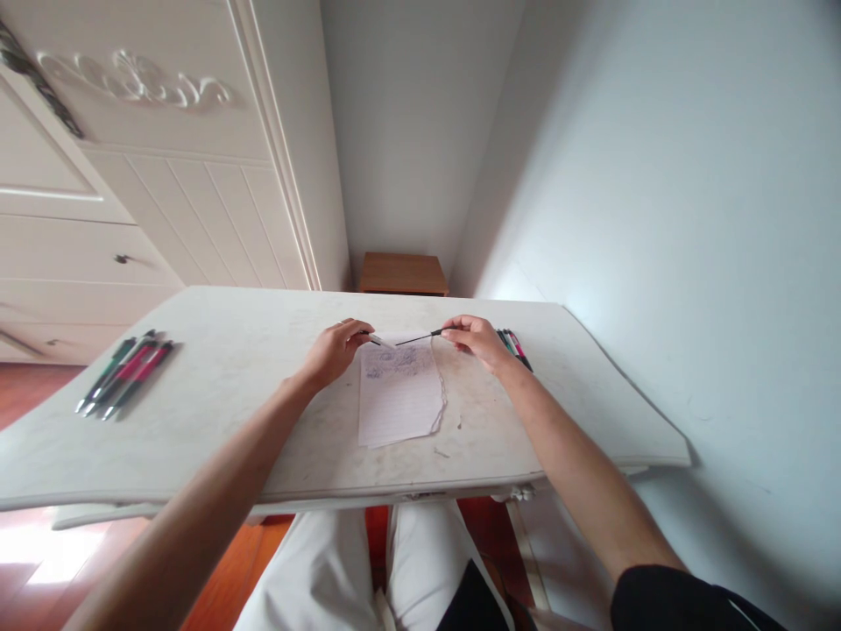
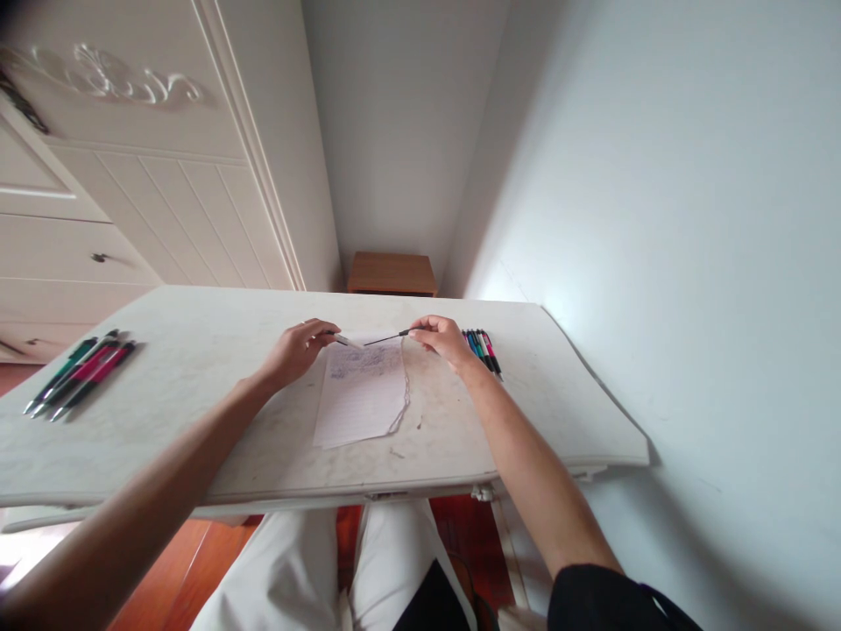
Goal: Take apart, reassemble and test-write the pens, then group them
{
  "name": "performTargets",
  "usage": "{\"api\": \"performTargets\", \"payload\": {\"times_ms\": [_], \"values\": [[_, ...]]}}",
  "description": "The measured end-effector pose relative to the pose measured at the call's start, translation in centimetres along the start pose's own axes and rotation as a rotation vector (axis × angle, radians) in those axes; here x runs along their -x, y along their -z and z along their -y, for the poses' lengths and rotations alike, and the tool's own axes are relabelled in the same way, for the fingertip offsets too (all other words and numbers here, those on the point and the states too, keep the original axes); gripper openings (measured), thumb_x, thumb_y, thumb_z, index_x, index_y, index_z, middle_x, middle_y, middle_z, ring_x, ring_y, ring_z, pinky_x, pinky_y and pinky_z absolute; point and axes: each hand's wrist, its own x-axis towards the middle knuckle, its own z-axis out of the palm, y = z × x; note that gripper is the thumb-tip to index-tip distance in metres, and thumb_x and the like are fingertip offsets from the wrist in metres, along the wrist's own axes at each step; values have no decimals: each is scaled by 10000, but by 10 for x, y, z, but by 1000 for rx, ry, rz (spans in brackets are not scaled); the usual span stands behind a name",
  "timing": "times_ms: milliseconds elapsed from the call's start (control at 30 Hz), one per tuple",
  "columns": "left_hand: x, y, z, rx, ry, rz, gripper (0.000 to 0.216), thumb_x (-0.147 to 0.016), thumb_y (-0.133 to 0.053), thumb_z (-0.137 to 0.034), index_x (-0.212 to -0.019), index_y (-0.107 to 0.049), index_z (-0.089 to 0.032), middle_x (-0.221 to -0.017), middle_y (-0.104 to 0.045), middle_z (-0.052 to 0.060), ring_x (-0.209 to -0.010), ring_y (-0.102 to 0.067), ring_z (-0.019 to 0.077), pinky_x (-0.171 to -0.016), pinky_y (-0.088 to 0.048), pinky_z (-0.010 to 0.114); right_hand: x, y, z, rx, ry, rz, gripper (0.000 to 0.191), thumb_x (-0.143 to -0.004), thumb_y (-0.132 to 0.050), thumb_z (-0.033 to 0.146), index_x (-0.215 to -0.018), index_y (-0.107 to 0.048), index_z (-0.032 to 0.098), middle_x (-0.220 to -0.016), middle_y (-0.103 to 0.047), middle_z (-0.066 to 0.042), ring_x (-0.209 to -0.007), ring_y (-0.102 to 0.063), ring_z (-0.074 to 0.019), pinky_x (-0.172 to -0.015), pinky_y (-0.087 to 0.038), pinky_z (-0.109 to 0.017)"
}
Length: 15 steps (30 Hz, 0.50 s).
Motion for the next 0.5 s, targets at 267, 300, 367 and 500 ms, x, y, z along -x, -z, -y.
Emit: {"api": "performTargets", "payload": {"times_ms": [267, 300, 367, 500], "values": [[0, 2, 4, -22, -50, -8, 215, -912, -509, -288, -954, -697, -192, -910, -700, 73, -828, -643, 202, -770, -479, 321, 1, 2, 1, 73, 38, 13, 289, -606, -777, 346, -810, -680, 166, -640, -580, 31, -547, -463, -87, -536, -353, -245], [0, 2, 3, -24, -50, -9, 215, -912, -508, -286, -956, -697, -193, -910, -700, 73, -825, -641, 201, -766, -478, 320, 1, 3, 1, 89, 43, 15, 286, -612, -772, 345, -813, -681, 164, -640, -583, 29, -550, -466, -89, -536, -353, -244], [0, 3, 3, -24, -49, -8, 216, -912, -507, -288, -956, -697, -197, -915, -700, 72, -827, -640, 200, -768, -478, 319, 0, 5, -1, 119, 49, 17, 280, -624, -762, 345, -821, -683, 161, -640, -589, 24, -556, -473, -93, -536, -358, -243], [1, 3, 1, -20, -38, -13, 228, -911, -504, -312, -953, -701, -205, -916, -700, 74, -832, -638, 203, -778, -479, 320, -2, 8, -3, 159, 78, 14, 257, -635, -748, 338, -814, -681, 165, -629, -591, 20, -557, -475, -101, -535, -369, -244]]}}
